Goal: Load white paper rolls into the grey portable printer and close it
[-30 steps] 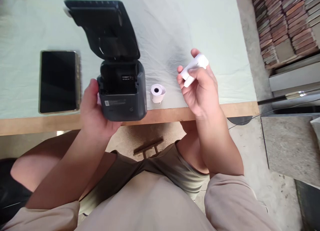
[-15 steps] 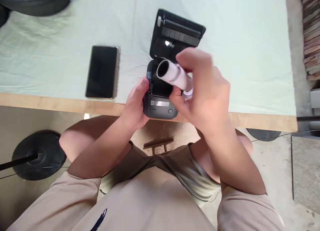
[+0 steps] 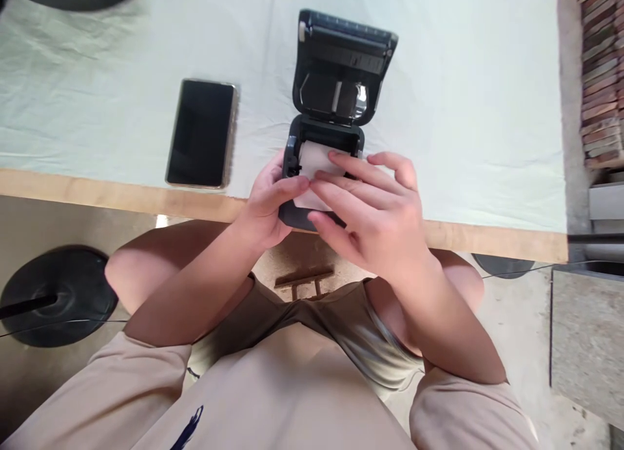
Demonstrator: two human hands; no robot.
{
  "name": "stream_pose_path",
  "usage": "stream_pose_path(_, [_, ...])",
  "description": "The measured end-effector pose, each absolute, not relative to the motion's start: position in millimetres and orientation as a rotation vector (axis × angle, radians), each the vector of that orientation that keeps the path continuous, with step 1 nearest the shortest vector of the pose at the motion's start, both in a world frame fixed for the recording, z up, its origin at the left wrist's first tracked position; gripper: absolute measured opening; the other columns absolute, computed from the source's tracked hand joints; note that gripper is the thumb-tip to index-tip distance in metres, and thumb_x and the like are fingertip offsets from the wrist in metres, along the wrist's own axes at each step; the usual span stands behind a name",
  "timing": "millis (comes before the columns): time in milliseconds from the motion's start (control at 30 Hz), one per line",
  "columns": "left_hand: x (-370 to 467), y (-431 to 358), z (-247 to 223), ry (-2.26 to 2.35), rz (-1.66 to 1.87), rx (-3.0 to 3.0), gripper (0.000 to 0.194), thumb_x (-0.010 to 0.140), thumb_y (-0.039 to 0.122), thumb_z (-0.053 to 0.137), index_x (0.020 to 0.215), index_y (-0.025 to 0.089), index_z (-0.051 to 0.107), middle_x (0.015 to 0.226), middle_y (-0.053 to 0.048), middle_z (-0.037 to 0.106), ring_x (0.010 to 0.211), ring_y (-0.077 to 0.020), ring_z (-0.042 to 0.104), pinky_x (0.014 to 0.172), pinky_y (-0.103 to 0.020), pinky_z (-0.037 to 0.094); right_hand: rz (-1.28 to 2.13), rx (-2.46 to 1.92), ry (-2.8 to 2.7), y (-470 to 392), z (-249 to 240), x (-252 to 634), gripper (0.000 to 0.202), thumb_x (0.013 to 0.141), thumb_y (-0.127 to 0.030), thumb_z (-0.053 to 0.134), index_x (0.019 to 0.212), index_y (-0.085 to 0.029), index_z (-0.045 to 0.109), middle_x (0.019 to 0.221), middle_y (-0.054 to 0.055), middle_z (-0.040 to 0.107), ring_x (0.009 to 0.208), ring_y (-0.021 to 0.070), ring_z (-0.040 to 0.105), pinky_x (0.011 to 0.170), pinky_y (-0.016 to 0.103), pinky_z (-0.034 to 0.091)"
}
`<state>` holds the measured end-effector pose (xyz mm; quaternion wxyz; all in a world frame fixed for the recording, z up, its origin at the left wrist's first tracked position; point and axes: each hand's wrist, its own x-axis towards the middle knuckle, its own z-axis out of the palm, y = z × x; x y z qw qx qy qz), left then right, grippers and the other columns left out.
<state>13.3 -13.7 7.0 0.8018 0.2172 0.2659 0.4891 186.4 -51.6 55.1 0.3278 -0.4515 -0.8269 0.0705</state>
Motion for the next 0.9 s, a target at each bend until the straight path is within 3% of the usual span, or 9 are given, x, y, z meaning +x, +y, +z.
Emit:
stream_pose_path(100, [13.7, -15.4, 6.3, 0.591, 1.047, 0.500, 0.044, 0.072, 0.023, 0.094, 0.110, 0.024, 0.071, 0.094, 0.002, 0.079, 0.092, -0.0209, 0.079, 0.085, -0.031, 0.063, 0.185, -1.151, -1.876, -45.1, 59.7, 193.8, 0.023, 0.104, -0.033, 0.066, 0.117, -0.043, 0.081, 0.108, -0.001, 0.084, 0.118, 0.0328, 0.079, 0.103, 0.057, 0.061])
stream_pose_path(167, [14.9, -16.2, 6.1, 0.612, 1.046, 0.509, 0.053, 0.067, 0.027, 0.097, 0.112, 0.024, 0.071, 0.096, 0.000, 0.080, 0.106, -0.0294, 0.081, 0.092, -0.037, 0.064, 0.142, -1.161, -1.754, -29.9, 62.4, 202.8, 0.036, 0.106, -0.035, 0.063, 0.135, -0.053, 0.074, 0.134, -0.004, 0.077, 0.136, 0.0302, 0.070, 0.106, 0.051, 0.061])
stream_pose_path(233, [15.8, -16.8, 6.4, 0.634, 1.048, 0.485, 0.056, 0.063, 0.028, 0.098, 0.112, 0.024, 0.071, 0.094, -0.001, 0.079, 0.117, -0.0360, 0.080, 0.099, -0.043, 0.065, 0.133, -1.072, -1.832, -10.9, 62.6, 213.5, 0.051, 0.108, -0.043, 0.062, 0.153, -0.065, 0.055, 0.161, -0.014, 0.060, 0.156, 0.0296, 0.057, 0.117, 0.049, 0.056])
stream_pose_path(333, [15.4, -16.7, 6.9, 0.643, 1.042, 0.489, 0.052, 0.063, 0.027, 0.096, 0.109, 0.024, 0.071, 0.091, -0.001, 0.078, 0.120, -0.0384, 0.080, 0.100, -0.045, 0.066, 0.223, -0.964, -1.908, 7.6, 58.4, 224.7, 0.045, 0.114, -0.049, 0.052, 0.151, -0.074, 0.050, 0.157, -0.018, 0.059, 0.141, 0.0260, 0.070, 0.123, 0.048, 0.051])
stream_pose_path(467, [12.0, -15.4, 6.0, 0.666, 1.011, 0.524, 0.054, 0.061, 0.025, 0.097, 0.109, 0.027, 0.071, 0.095, 0.000, 0.079, 0.122, -0.0370, 0.079, 0.101, -0.043, 0.065, 0.267, -1.032, -1.657, 0.8, 54.3, 220.3, 0.031, 0.111, -0.043, 0.056, 0.134, -0.053, 0.075, 0.129, -0.006, 0.070, 0.107, 0.0201, 0.078, 0.100, 0.040, 0.062])
stream_pose_path(533, [10.4, -15.1, 5.4, 0.669, 1.000, 0.502, 0.056, 0.062, 0.024, 0.096, 0.112, 0.027, 0.071, 0.095, 0.000, 0.078, 0.120, -0.0356, 0.079, 0.101, -0.043, 0.064, 0.319, -1.128, -1.663, -7.5, 56.2, 213.5, 0.029, 0.107, -0.037, 0.061, 0.131, -0.043, 0.076, 0.125, -0.003, 0.075, 0.116, 0.0230, 0.077, 0.102, 0.042, 0.062])
stream_pose_path(667, [9.1, -15.3, 5.1, 0.563, 0.988, 0.533, 0.049, 0.071, 0.027, 0.093, 0.114, 0.025, 0.070, 0.093, 0.001, 0.075, 0.094, -0.0250, 0.079, 0.080, -0.033, 0.061, 0.445, -1.231, -1.980, -18.0, 65.0, 200.8, 0.033, 0.101, -0.032, 0.068, 0.133, -0.030, 0.071, 0.144, 0.005, 0.075, 0.141, 0.0268, 0.069, 0.118, 0.049, 0.057])
stream_pose_path(767, [9.8, -15.5, 6.1, 0.482, 1.003, 0.550, 0.032, 0.086, 0.035, 0.085, 0.111, 0.023, 0.070, 0.093, 0.000, 0.074, 0.081, -0.0177, 0.074, 0.070, -0.028, 0.056, 0.443, -1.173, -2.085, -20.5, 68.3, 196.1, 0.029, 0.103, -0.030, 0.067, 0.131, -0.028, 0.070, 0.146, 0.006, 0.074, 0.142, 0.0239, 0.068, 0.122, 0.046, 0.056])
stream_pose_path(900, [11.0, -15.6, 6.4, 0.472, 0.988, 0.559, 0.019, 0.095, 0.026, 0.076, 0.111, 0.021, 0.069, 0.090, 0.002, 0.072, 0.076, -0.0142, 0.071, 0.065, -0.024, 0.056, 0.330, -1.041, -2.190, -19.8, 67.2, 197.7, 0.027, 0.108, -0.030, 0.064, 0.135, -0.029, 0.067, 0.146, 0.005, 0.073, 0.143, 0.0223, 0.067, 0.117, 0.045, 0.058])
